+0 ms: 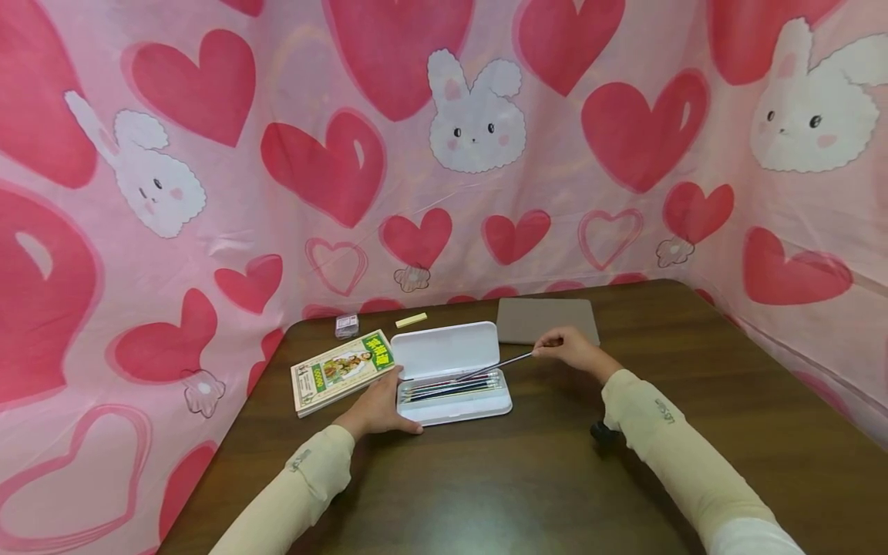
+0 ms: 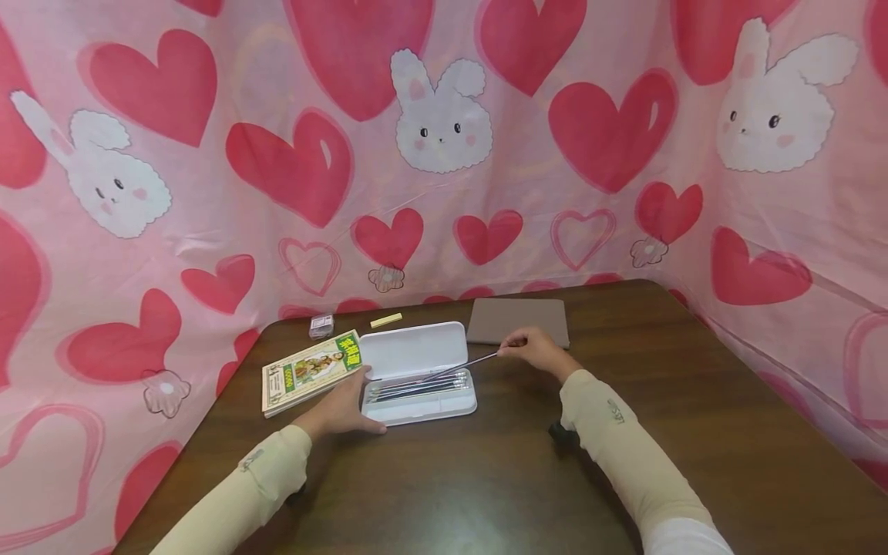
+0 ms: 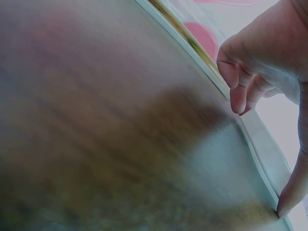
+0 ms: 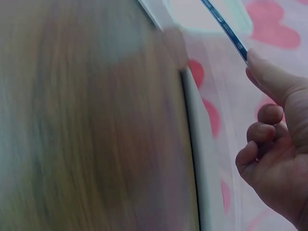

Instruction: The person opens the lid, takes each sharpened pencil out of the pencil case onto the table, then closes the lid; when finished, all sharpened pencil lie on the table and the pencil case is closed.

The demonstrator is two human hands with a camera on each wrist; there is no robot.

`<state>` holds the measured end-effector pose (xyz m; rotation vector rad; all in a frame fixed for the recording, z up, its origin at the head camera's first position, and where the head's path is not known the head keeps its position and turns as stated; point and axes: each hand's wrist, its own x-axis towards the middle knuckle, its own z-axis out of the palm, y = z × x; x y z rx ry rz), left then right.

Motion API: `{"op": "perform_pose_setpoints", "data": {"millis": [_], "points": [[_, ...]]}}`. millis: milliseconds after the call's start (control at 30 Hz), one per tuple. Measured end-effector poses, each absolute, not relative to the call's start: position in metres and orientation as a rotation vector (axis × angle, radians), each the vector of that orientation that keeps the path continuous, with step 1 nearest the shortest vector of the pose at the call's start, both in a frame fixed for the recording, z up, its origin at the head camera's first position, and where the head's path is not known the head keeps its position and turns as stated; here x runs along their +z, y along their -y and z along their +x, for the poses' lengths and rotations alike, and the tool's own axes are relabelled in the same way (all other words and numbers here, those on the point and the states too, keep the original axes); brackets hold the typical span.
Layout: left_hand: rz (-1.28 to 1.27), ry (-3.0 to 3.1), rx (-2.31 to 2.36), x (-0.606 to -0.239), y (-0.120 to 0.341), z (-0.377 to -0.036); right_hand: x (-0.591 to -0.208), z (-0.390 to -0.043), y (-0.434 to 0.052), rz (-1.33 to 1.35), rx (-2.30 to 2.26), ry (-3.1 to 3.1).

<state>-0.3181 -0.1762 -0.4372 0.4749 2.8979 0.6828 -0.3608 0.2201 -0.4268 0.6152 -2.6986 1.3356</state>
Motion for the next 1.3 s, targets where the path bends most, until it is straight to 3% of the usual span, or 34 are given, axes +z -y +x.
{"op": "perform_pose_setpoints", "data": {"millis": [600, 1300], "points": [[0.469, -2.895, 0.690, -0.439, 0.177, -0.319, -0.437, -0.352, -0.295, 0.433, 1.368, 2.775], [0.451, -2.891, 0.671, -0.436, 0.176, -0.321, -0.452, -0.356, -0.329, 0.351, 1.341, 2.748]]}}
